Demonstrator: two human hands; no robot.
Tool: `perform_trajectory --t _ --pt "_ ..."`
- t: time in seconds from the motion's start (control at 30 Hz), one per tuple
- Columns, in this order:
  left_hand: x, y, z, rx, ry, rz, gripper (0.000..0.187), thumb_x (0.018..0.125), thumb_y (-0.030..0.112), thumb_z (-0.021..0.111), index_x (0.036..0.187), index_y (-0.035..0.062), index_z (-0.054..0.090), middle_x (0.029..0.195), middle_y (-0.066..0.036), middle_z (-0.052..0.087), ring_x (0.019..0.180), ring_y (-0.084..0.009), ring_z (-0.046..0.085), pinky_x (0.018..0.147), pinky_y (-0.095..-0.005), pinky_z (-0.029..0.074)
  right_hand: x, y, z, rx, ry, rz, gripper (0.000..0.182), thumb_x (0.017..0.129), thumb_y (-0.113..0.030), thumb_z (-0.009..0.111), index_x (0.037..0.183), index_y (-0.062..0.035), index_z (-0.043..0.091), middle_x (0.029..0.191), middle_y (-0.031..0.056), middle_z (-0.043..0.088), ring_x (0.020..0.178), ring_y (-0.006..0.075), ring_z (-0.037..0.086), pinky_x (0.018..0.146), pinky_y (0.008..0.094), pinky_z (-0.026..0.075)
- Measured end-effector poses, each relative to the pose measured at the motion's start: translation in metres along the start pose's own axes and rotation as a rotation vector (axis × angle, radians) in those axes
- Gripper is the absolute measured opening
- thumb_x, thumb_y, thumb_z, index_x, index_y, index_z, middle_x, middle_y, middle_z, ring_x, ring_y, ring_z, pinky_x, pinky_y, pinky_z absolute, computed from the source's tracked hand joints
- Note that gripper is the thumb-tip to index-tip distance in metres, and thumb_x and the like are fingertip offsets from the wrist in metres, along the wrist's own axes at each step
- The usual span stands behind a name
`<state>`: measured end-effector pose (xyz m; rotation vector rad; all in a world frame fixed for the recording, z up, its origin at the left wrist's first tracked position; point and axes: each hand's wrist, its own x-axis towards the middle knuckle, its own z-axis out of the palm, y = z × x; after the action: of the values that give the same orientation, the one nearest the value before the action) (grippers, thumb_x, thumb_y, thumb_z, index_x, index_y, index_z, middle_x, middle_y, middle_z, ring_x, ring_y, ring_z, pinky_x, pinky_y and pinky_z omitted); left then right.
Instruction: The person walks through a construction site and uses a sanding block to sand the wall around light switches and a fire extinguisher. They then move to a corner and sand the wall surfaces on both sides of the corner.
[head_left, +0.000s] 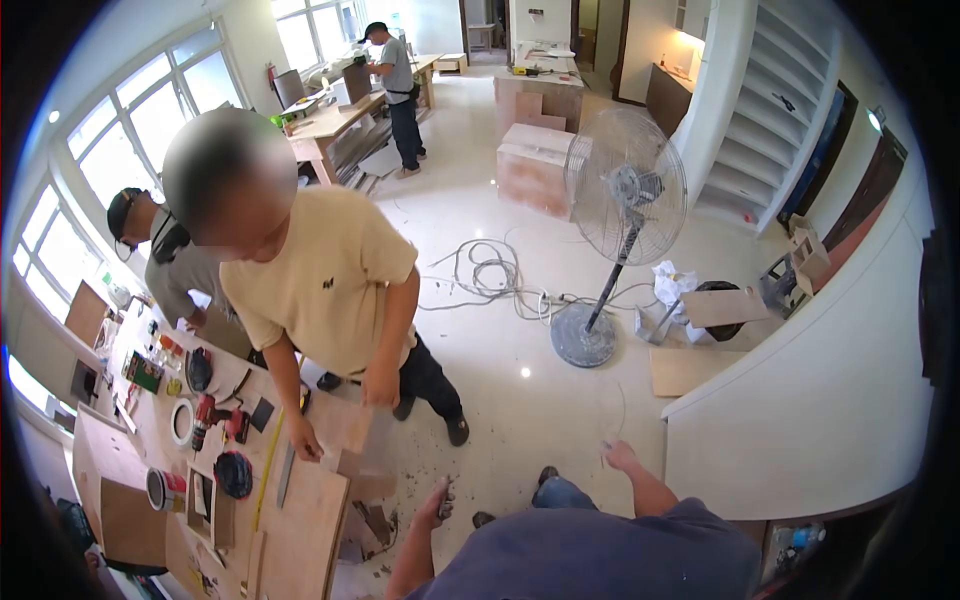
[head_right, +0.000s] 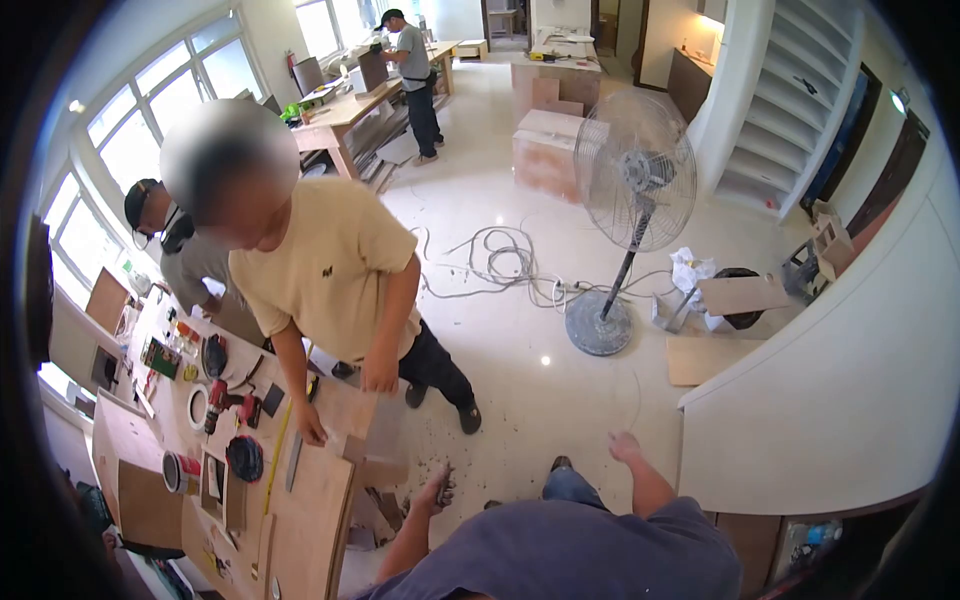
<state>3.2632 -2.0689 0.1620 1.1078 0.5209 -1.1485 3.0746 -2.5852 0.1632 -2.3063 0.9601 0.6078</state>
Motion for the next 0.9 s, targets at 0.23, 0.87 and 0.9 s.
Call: perform_trajectory --t 0.23,0.87,0.9 --pt "0.108 0.062 0.120 0.048 -0.127 -0.064 0.045 0.096 0.040 0.065 0.136 0.0223 0.053 0.087 -0.002 0.061 0.060 -0.0105 0.054 0.045 -0.0243 0.043 0.042 0.194 0.066 -0.722 -0.466 -0.261 0.041 0.106 -0.034 0.037 0.130 -0.0128 0.063 0.130 0.0100 0.066 0.117 0.0290 0.065 0.097 0.0471 0.052" --pt "0.209 0.249 0.272 -0.205 -0.025 0.145 0.053 0.091 0.050 0.059 0.135 0.0208 0.052 0.081 0.000 0.055 0.059 -0.0094 0.052 0.048 -0.0254 0.043 0.382 0.019 -0.132 0.212 -0.184 -0.106 0.050 0.083 -0.009 0.068 0.133 -0.0084 0.064 0.097 0.0156 0.073 0.070 0.0202 0.065 0.068 0.0353 0.054" --pt "0.219 0.260 0.276 -0.189 -0.044 0.148 0.053 0.091 0.050 0.059 0.135 0.0206 0.052 0.081 0.000 0.055 0.058 -0.0091 0.052 0.048 -0.0253 0.043 0.384 -0.009 -0.141 0.219 -0.191 -0.152 0.045 0.085 -0.011 0.068 0.129 -0.0053 0.066 0.098 0.0145 0.073 0.075 0.0211 0.066 0.071 0.0360 0.054"
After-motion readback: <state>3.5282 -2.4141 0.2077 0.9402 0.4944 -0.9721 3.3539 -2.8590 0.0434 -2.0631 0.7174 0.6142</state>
